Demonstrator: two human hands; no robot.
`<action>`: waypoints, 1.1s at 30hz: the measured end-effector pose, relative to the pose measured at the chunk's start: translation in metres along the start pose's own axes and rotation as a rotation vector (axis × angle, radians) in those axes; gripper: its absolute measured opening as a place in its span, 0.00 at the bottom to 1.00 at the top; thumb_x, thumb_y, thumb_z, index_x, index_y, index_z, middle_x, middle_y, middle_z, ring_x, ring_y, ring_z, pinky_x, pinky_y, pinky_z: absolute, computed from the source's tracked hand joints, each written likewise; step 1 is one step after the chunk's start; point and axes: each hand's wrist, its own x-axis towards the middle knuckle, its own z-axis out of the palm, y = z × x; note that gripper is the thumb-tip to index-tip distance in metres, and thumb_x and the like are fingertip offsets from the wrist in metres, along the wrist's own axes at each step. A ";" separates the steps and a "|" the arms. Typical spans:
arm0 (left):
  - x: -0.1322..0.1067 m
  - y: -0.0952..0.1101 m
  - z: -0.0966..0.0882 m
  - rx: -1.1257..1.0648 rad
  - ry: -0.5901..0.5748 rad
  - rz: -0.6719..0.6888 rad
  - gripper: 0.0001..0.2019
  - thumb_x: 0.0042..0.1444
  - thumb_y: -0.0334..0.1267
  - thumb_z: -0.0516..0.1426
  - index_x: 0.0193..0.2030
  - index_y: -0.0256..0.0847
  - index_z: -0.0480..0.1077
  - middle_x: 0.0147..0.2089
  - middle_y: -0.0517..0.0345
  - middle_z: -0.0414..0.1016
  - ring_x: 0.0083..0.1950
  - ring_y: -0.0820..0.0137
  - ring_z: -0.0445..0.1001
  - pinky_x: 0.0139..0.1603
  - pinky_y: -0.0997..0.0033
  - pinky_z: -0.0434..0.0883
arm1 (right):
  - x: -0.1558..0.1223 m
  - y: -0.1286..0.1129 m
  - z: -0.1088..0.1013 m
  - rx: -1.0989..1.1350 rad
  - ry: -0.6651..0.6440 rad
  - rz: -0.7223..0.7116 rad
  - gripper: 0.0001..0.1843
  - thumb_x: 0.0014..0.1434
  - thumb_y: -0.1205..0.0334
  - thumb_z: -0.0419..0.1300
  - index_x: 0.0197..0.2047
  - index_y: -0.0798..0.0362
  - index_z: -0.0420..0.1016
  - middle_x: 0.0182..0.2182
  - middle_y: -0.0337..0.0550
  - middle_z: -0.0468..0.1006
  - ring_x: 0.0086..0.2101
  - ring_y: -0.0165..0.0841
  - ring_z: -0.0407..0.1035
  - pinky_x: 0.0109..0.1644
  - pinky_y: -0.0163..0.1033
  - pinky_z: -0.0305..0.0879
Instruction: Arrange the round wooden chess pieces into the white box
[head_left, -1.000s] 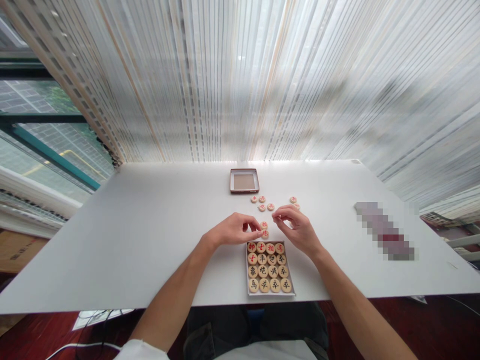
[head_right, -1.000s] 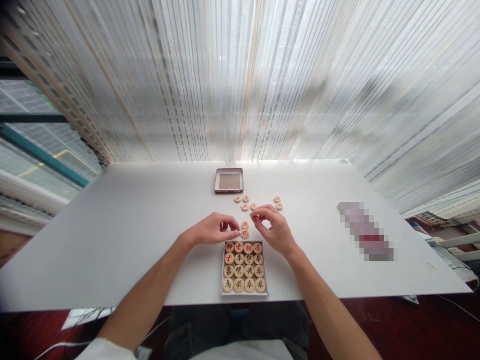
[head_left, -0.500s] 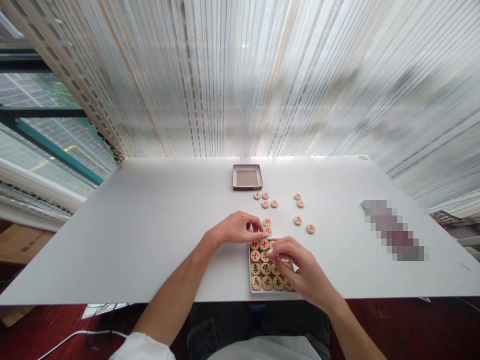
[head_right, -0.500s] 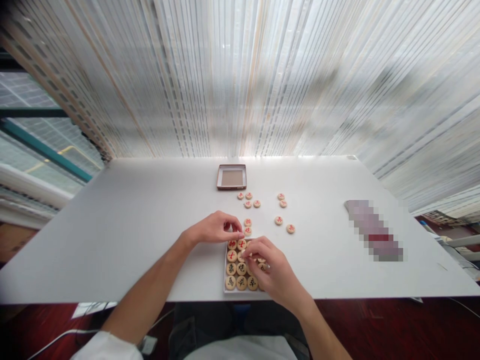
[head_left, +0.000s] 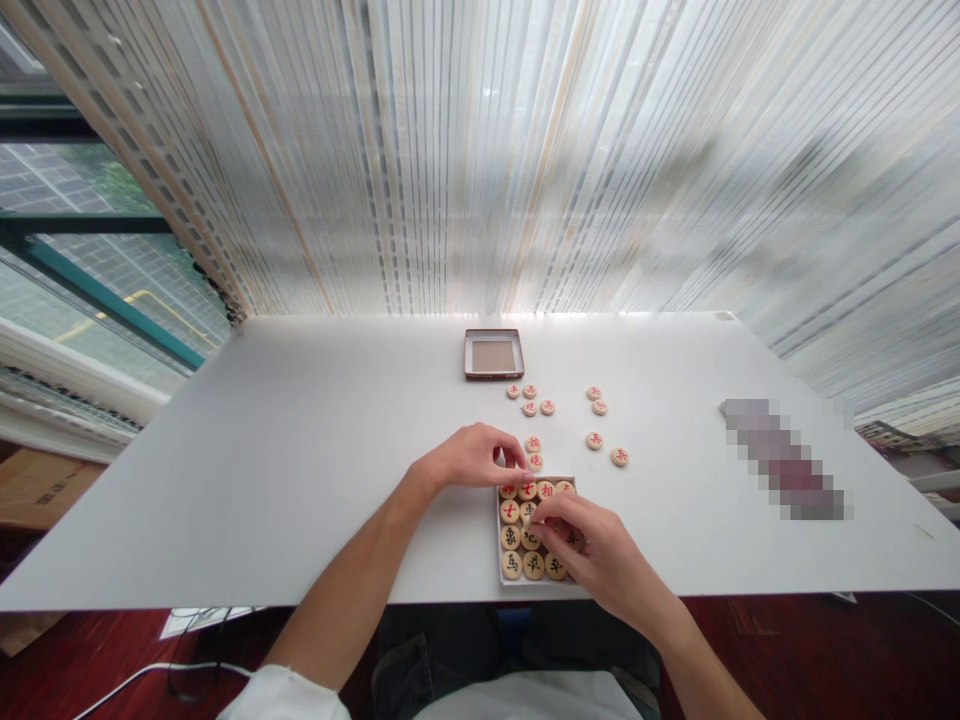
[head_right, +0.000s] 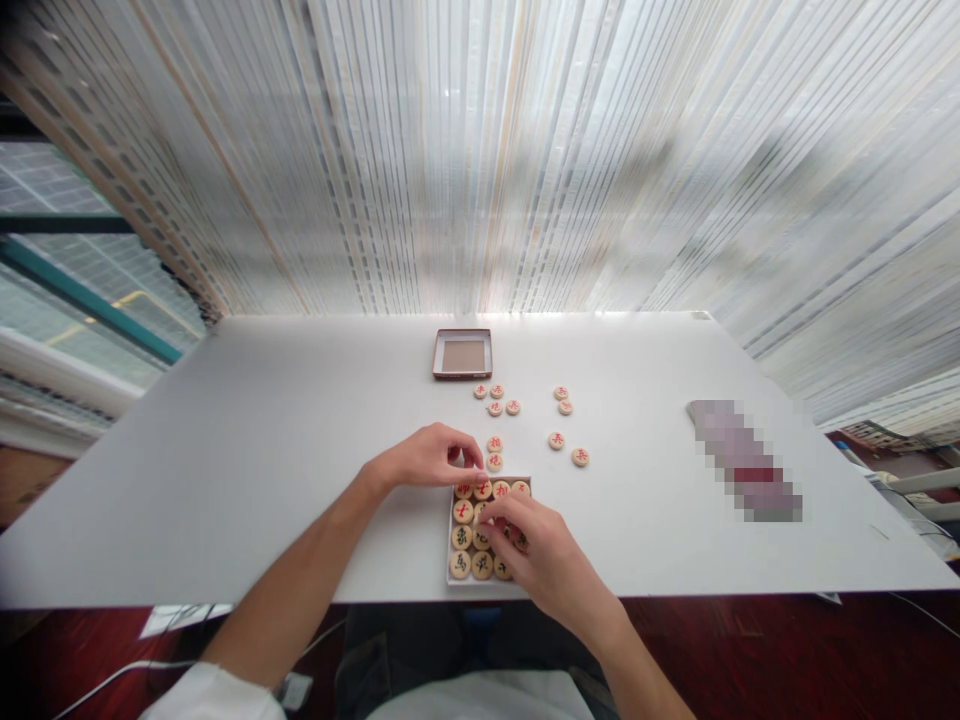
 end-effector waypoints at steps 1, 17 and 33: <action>0.000 0.000 0.000 0.002 0.000 -0.002 0.16 0.53 0.54 0.64 0.38 0.43 0.80 0.33 0.59 0.80 0.32 0.73 0.71 0.31 0.76 0.63 | 0.000 -0.001 0.000 -0.005 -0.007 0.006 0.05 0.68 0.63 0.56 0.42 0.47 0.74 0.36 0.41 0.76 0.35 0.33 0.71 0.37 0.35 0.69; 0.000 0.002 0.000 0.025 0.021 0.009 0.16 0.54 0.53 0.62 0.38 0.44 0.81 0.32 0.60 0.79 0.31 0.72 0.70 0.31 0.75 0.63 | 0.000 0.018 0.018 -0.102 0.118 -0.062 0.05 0.68 0.62 0.56 0.41 0.46 0.74 0.37 0.43 0.73 0.31 0.33 0.70 0.35 0.37 0.71; -0.001 0.001 0.000 0.034 0.019 0.006 0.14 0.54 0.52 0.63 0.38 0.44 0.81 0.33 0.60 0.79 0.32 0.72 0.71 0.31 0.75 0.63 | 0.006 0.014 0.019 -0.100 0.189 -0.087 0.08 0.69 0.63 0.54 0.45 0.45 0.74 0.38 0.44 0.76 0.35 0.36 0.73 0.40 0.40 0.74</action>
